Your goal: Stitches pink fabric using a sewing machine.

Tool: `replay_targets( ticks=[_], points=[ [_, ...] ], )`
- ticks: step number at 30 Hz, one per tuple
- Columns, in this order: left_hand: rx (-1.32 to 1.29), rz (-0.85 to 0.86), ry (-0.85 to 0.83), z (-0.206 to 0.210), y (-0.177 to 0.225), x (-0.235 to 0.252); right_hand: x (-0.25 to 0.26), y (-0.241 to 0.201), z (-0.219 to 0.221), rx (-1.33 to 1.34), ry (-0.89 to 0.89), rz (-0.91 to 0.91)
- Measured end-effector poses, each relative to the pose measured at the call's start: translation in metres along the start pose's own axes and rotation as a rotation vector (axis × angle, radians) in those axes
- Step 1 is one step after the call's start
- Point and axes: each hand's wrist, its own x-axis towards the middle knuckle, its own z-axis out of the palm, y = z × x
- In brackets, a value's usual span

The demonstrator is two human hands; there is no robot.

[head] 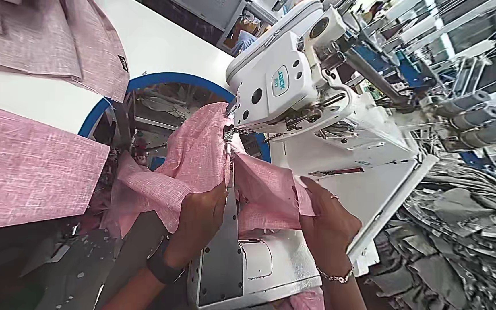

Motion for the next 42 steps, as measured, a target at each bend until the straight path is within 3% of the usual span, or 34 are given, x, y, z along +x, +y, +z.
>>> replay_targets(
  ticks=[3,6,11,16,21,26,34,39,42],
  points=[
    [0.002,-0.016,-0.002,-0.001,0.001,0.001,-0.005,-0.01,-0.011,-0.1,-0.124,-0.189],
    [0.013,-0.013,-0.016,-0.002,0.002,0.0,-0.022,-0.036,-0.017,0.002,-0.299,-0.329],
    [0.097,0.025,-0.076,-0.012,0.014,-0.026,-0.047,-0.082,0.002,0.09,-0.355,-0.475],
    [-0.025,0.017,-0.087,-0.01,0.005,-0.01,-0.038,-0.09,0.013,0.058,-0.165,-0.368],
    [-0.041,0.045,0.033,-0.006,0.005,-0.018,-0.035,-0.09,0.032,0.133,-0.049,-0.281],
    [-0.016,0.114,0.161,0.007,-0.003,-0.008,-0.02,-0.087,0.052,0.166,-0.042,-0.164],
    [0.234,0.119,0.193,0.015,-0.004,0.026,-0.001,-0.072,0.083,0.294,-0.072,-0.138],
    [0.242,0.109,0.127,0.013,-0.005,0.038,0.002,-0.065,0.093,0.346,-0.116,-0.056],
    [0.008,-0.118,-0.127,-0.02,-0.057,0.059,0.003,-0.066,0.09,0.409,-0.109,-0.054]
  ],
)
